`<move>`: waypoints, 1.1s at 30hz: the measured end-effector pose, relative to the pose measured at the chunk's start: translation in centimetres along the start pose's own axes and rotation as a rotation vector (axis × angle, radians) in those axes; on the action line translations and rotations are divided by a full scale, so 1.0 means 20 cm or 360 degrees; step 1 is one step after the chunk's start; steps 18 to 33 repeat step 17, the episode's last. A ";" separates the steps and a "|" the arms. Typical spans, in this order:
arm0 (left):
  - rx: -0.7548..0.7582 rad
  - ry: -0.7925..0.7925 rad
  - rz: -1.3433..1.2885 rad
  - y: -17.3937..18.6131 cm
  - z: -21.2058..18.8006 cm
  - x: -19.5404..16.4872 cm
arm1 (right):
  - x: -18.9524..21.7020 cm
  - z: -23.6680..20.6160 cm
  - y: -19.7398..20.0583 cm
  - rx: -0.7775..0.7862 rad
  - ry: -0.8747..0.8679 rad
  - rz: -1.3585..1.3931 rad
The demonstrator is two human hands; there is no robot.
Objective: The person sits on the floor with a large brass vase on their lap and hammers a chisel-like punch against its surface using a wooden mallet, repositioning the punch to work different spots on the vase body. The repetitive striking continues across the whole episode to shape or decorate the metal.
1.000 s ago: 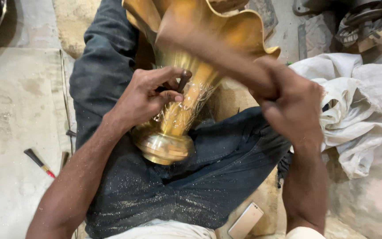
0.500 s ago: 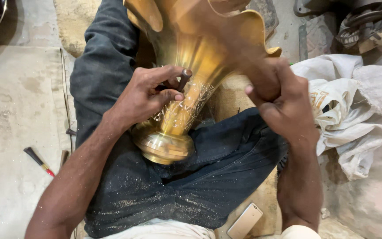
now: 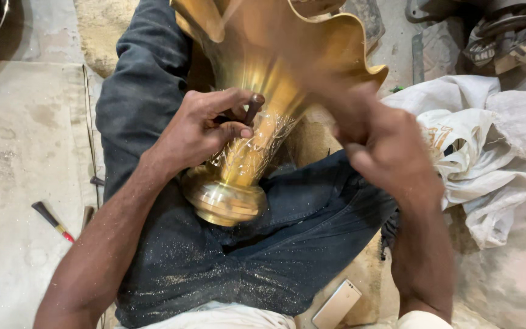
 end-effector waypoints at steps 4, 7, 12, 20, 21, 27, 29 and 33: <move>-0.0020 -0.0077 -0.0034 0.02 0.01 -0.05 | 0.08 -0.01 0.08 -0.0251 0.0179 -0.0500; -0.0005 0.0066 0.0000 0.02 0.02 -0.03 | 0.04 -0.01 0.06 -0.0198 0.0001 -0.0364; 0.0014 0.0027 -0.0057 0.01 0.02 -0.04 | 0.07 0.00 0.05 -0.0281 0.0194 0.0166; 0.0020 0.0040 0.0010 0.00 0.02 0.01 | 0.04 -0.02 0.07 -0.0290 0.0277 -0.0388; 0.0020 0.0040 0.0010 0.00 0.02 0.01 | 0.04 -0.02 0.07 -0.0290 0.0277 -0.0388; 0.0020 0.0040 0.0010 0.00 0.02 0.01 | 0.04 -0.02 0.07 -0.0290 0.0277 -0.0388; 0.0020 0.0040 0.0010 0.00 0.02 0.01 | 0.04 -0.02 0.07 -0.0290 0.0277 -0.0388; 0.0020 0.0040 0.0010 0.00 0.02 0.01 | 0.04 -0.02 0.07 -0.0290 0.0277 -0.0388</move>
Point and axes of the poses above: each hand's wrist, its own z-axis towards the middle knuckle, its own y-axis out of the back of the hand, x = y × z, the point moved 8 cm from there along z, towards the middle knuckle, and after that the axes turned 5 degrees about y, right-handed, at the moved point
